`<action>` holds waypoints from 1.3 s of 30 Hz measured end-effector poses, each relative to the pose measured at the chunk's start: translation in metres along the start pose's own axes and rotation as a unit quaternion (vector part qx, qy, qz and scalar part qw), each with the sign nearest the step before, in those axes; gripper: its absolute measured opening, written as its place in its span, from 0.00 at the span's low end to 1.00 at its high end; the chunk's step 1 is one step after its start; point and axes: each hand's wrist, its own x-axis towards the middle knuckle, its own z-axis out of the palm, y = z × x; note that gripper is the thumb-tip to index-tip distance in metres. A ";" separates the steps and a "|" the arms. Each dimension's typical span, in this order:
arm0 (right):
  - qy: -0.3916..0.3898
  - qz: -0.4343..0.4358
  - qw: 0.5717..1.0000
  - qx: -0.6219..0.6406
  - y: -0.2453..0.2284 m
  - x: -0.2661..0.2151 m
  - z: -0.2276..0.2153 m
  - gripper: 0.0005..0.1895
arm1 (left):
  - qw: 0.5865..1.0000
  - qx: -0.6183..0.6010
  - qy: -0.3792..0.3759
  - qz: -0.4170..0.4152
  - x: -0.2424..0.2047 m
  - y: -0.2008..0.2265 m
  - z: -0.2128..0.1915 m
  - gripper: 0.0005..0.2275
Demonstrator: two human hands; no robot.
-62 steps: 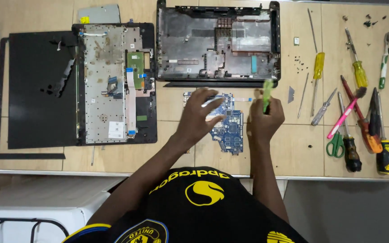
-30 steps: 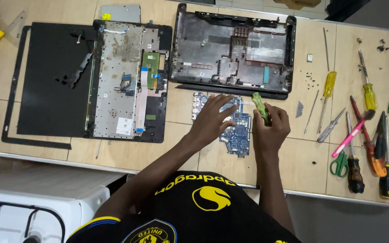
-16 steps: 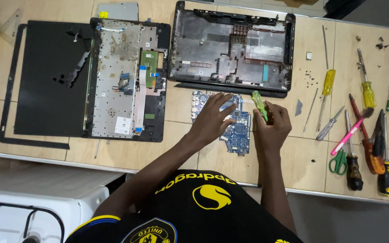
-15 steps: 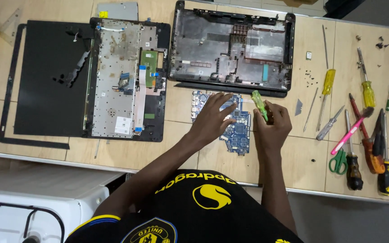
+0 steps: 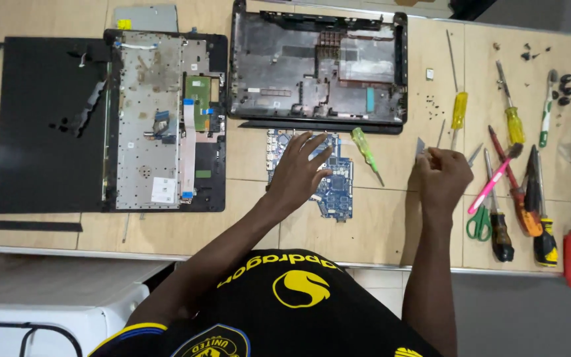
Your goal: Disassembling a laptop to remove the motherboard using a prying tool and manual manipulation.
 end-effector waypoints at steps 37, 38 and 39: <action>-0.284 0.164 0.931 -0.158 0.032 0.069 0.011 0.06 | 0.978 -0.043 0.075 -0.191 -0.009 -0.006 -0.049 0.30; -0.285 0.164 0.931 -0.158 0.003 0.062 -0.003 0.06 | 0.978 -0.043 0.075 -0.192 -0.014 -0.003 -0.055 0.30; -0.293 0.171 0.937 -0.078 -0.028 0.055 -0.015 0.08 | 0.967 -0.060 0.087 -0.232 -0.018 -0.001 -0.062 0.29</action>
